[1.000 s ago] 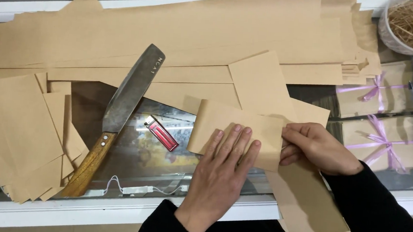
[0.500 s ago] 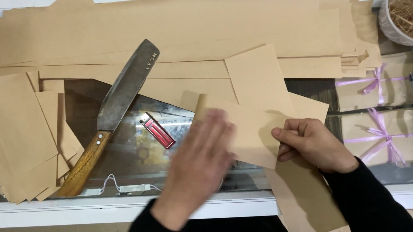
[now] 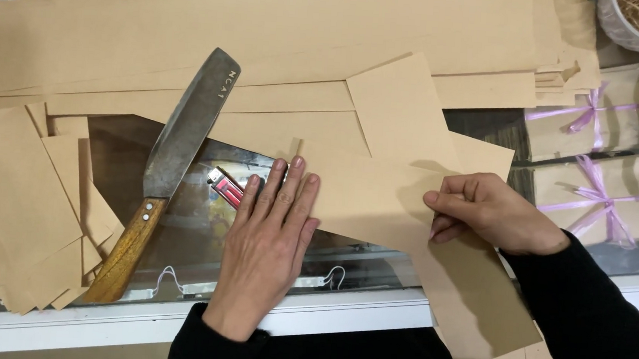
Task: Cutting strips of brown packaging paper with a large knife and folding them into specific shapes.
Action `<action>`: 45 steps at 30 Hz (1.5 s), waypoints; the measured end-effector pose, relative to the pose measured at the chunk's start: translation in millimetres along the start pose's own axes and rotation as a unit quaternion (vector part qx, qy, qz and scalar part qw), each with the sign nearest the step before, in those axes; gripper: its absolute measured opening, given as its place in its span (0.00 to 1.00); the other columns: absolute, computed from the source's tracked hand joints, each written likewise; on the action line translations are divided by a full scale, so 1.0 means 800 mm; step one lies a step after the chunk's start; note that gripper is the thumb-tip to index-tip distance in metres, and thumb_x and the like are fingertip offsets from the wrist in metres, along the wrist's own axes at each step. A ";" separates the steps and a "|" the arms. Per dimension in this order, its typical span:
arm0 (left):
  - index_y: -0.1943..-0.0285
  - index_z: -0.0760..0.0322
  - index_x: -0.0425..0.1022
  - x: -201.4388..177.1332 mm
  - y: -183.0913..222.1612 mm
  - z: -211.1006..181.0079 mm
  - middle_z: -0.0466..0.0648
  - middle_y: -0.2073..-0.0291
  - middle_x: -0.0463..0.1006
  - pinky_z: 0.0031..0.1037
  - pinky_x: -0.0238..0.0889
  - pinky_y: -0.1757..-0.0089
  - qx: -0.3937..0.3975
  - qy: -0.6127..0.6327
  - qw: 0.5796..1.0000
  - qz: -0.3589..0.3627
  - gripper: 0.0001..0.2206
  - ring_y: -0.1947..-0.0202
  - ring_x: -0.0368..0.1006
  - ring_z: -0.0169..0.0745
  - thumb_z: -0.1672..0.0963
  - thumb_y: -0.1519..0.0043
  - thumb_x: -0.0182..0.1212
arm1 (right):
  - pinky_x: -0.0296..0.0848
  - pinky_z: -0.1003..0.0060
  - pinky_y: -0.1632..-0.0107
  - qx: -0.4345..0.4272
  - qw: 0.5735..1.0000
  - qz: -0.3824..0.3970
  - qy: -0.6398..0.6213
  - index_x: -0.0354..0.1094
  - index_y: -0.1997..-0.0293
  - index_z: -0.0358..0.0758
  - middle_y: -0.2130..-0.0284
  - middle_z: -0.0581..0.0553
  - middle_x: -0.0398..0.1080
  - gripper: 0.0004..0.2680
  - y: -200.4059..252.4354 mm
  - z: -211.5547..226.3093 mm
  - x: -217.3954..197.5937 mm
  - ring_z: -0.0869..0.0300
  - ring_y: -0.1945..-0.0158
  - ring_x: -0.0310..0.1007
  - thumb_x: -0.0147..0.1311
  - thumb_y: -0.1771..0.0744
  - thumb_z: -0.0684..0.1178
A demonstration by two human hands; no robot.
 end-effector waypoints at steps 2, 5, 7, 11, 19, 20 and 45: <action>0.11 0.62 0.59 -0.001 -0.001 0.000 0.54 0.12 0.57 0.53 0.44 0.20 -0.001 -0.002 1.000 0.000 0.27 0.12 0.52 0.58 0.51 0.19 0.49 | 0.92 0.52 0.55 0.005 1.000 -0.001 0.004 0.68 0.69 0.29 0.72 0.27 0.82 0.14 0.000 0.000 -0.002 0.44 0.64 0.90 0.63 0.28 0.47; 0.11 0.61 0.60 -0.001 -0.001 -0.001 0.53 0.12 0.57 0.53 0.45 0.20 -0.004 -0.005 1.000 0.002 0.27 0.12 0.52 0.58 0.51 0.19 0.49 | 0.92 0.52 0.54 0.006 1.000 0.001 0.004 0.68 0.69 0.29 0.72 0.27 0.82 0.14 -0.002 -0.004 -0.004 0.44 0.63 0.90 0.64 0.28 0.48; 0.11 0.60 0.59 0.000 -0.001 -0.001 0.53 0.12 0.57 0.53 0.44 0.20 -0.006 -0.006 1.000 0.005 0.27 0.12 0.52 0.58 0.51 0.19 0.49 | 0.92 0.52 0.55 0.002 1.000 0.005 0.001 0.69 0.69 0.29 0.72 0.27 0.82 0.14 -0.003 -0.003 -0.004 0.43 0.64 0.90 0.63 0.28 0.47; 0.11 0.59 0.60 0.000 -0.001 -0.002 0.53 0.12 0.57 0.53 0.46 0.20 -0.008 -0.006 1.000 0.001 0.26 0.13 0.54 0.58 0.51 0.19 0.50 | 0.92 0.52 0.54 0.008 1.000 0.002 0.014 0.69 0.69 0.28 0.72 0.26 0.82 0.14 0.000 0.001 -0.002 0.43 0.64 0.90 0.63 0.28 0.47; 0.11 0.59 0.60 -0.001 -0.002 -0.003 0.52 0.12 0.57 0.52 0.45 0.20 -0.012 -0.013 1.000 0.006 0.26 0.12 0.53 0.57 0.51 0.19 0.50 | 0.93 0.52 0.53 0.016 1.000 -0.005 0.024 0.68 0.69 0.28 0.71 0.26 0.82 0.14 0.001 0.004 -0.002 0.42 0.63 0.91 0.63 0.27 0.47; 0.11 0.59 0.59 -0.001 -0.002 -0.003 0.52 0.12 0.57 0.52 0.46 0.20 -0.011 -0.012 1.000 0.005 0.26 0.12 0.53 0.57 0.51 0.19 0.50 | 0.93 0.51 0.53 0.008 1.000 0.001 0.023 0.69 0.69 0.28 0.71 0.26 0.83 0.14 -0.001 0.001 -0.003 0.42 0.63 0.91 0.63 0.28 0.47; 0.12 0.58 0.62 0.001 -0.008 -0.025 0.53 0.14 0.62 0.60 0.38 0.21 -0.009 -0.028 1.000 0.000 0.27 0.13 0.52 0.54 0.47 0.19 0.47 | 0.50 0.62 0.81 0.033 0.982 -0.090 0.163 0.66 0.72 0.34 0.78 0.27 0.88 0.18 0.013 0.031 -0.008 0.53 0.80 0.76 0.63 0.26 0.52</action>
Point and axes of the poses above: each hand's wrist, its own y-axis away from the middle knuckle, its own x-axis out of the palm, z = x × y, the point moved 1 cm from there along -y, towards the middle knuckle
